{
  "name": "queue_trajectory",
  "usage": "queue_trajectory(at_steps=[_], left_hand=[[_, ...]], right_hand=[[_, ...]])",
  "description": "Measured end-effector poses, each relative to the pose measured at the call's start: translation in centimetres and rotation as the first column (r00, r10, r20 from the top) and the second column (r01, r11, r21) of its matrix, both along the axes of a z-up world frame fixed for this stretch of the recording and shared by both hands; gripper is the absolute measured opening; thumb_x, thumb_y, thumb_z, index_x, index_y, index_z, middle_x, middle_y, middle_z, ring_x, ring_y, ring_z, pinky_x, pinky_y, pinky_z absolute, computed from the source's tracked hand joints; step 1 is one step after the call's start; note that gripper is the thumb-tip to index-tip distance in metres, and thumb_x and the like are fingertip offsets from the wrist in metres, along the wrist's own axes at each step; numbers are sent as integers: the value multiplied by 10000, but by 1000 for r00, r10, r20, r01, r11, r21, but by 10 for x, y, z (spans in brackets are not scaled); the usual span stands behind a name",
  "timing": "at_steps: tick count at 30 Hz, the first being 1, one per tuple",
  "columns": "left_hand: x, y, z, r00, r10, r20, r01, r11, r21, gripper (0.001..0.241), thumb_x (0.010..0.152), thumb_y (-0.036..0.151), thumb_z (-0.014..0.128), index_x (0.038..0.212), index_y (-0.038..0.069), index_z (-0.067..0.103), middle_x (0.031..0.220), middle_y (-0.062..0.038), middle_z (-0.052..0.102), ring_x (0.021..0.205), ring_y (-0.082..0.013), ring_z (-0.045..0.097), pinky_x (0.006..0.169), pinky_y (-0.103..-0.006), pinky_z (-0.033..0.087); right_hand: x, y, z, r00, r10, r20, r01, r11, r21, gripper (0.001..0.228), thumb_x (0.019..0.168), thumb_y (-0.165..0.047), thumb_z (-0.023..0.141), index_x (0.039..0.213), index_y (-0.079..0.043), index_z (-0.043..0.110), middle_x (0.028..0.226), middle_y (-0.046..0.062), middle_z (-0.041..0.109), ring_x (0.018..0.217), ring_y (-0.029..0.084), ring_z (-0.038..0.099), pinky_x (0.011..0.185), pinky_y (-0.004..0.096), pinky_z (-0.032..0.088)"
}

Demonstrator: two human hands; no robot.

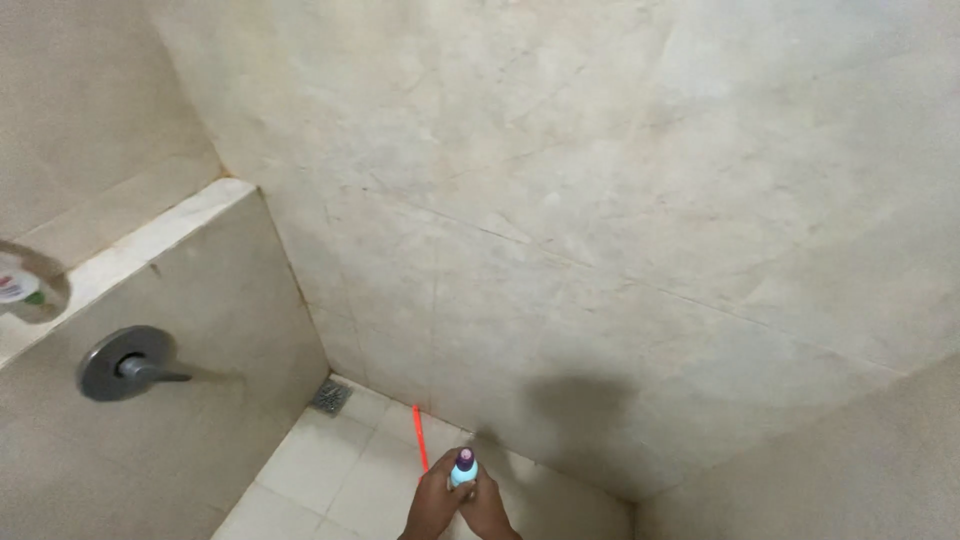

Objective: The person cleans a bathroom by first picking up a bottle of liquid and placing it on the toilet tank. They then use a pink sponge to wipe a wall shelf and a red brush to scrub the tiled floor and the base of the wall.

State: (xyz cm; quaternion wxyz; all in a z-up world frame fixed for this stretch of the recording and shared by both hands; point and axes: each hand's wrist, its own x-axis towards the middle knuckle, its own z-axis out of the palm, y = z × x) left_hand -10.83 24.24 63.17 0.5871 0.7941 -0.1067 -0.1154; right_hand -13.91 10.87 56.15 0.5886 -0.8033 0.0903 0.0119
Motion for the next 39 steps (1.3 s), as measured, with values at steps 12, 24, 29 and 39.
queue_trajectory(at_steps=[12,24,29,39], left_hand=[[-11,99,25,934,356,18,-357,934,33,534,775,52,790,1282,116,637,1189,-119,750,1114,-284,713,937,-354,552],[-28,190,90,788,573,-226,-550,820,160,555,822,99,766,1354,114,610,1166,-150,754,1047,-289,776,908,-376,589],[-30,224,29,798,591,116,-601,795,87,566,747,57,821,1282,15,641,1291,-180,706,1206,-338,684,1012,-380,533],[-45,285,22,699,712,69,-715,694,83,640,735,71,850,1331,45,619,1288,-165,705,1230,-315,678,1046,-364,528]], right_hand=[[42,101,-12,939,341,46,-341,907,247,551,850,54,719,1352,-87,542,1100,10,708,991,107,677,836,291,582],[62,210,-10,833,552,33,-553,831,60,383,811,-35,756,1172,-45,629,990,29,731,918,140,699,823,298,558],[66,243,-44,821,570,25,-561,798,222,440,801,-21,744,1225,-48,629,1021,26,723,943,121,673,821,298,565],[69,315,-54,722,692,1,-666,693,275,549,765,27,784,1279,-53,608,1059,33,715,966,99,671,821,282,571]])
